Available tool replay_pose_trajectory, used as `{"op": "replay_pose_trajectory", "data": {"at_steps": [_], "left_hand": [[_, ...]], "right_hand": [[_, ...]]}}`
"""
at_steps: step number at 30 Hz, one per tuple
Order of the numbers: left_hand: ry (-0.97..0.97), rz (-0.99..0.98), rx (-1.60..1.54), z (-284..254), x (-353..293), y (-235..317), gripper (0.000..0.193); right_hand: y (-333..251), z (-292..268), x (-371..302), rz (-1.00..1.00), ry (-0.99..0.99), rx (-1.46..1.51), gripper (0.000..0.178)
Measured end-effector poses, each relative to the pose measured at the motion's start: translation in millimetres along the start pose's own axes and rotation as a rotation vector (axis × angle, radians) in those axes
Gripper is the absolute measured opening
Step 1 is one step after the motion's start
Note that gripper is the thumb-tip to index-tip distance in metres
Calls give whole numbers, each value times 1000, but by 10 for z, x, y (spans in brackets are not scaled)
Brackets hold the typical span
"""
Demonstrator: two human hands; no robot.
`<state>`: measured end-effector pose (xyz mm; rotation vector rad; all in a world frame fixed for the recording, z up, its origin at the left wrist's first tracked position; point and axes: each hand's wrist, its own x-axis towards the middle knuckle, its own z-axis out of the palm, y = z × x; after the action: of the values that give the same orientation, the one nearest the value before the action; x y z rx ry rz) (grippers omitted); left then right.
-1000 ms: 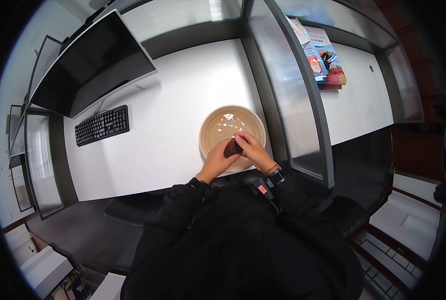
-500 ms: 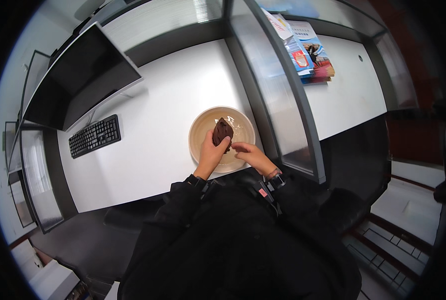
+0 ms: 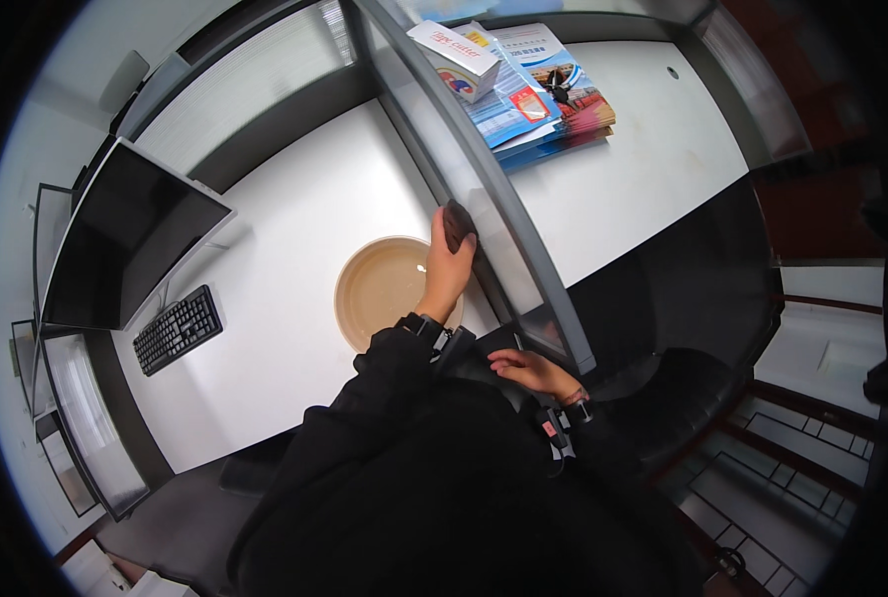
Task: The person wipes a computer monitor, desk surface, and office chair using a cloth repeatedly dipped in a bowl of water. They clean the monitor screen, the desk around the keyboard, and the chair armrests and seat, then place the bowl on the desk.
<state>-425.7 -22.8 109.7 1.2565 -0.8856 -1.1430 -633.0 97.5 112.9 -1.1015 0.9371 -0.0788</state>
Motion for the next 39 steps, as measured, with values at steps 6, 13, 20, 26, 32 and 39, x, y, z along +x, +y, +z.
{"op": "replay_pose_trajectory", "data": {"at_steps": [6,13,20,26,32,39], "left_hand": [[-93,-185,-18,4,-46,26,51],[-361,-371,51,-125,-549,100,51],[29,-301,6,-693,-818,194,47],[-198,-450,-506,-1147,-1233,200,47],[9,-517,-920,-1332,-1499,349,41],[318,-422,-751,-1838,-1649,255,42]], "right_hand": [[135,30,98,-46,36,37,35],[58,96,273,-45,-44,68,26],[-569,312,363,-171,33,118,15],[-1121,662,695,-317,-273,191,13],[-1254,846,958,-161,-369,269,19],[-1186,756,1218,-298,-232,-84,21]]}}
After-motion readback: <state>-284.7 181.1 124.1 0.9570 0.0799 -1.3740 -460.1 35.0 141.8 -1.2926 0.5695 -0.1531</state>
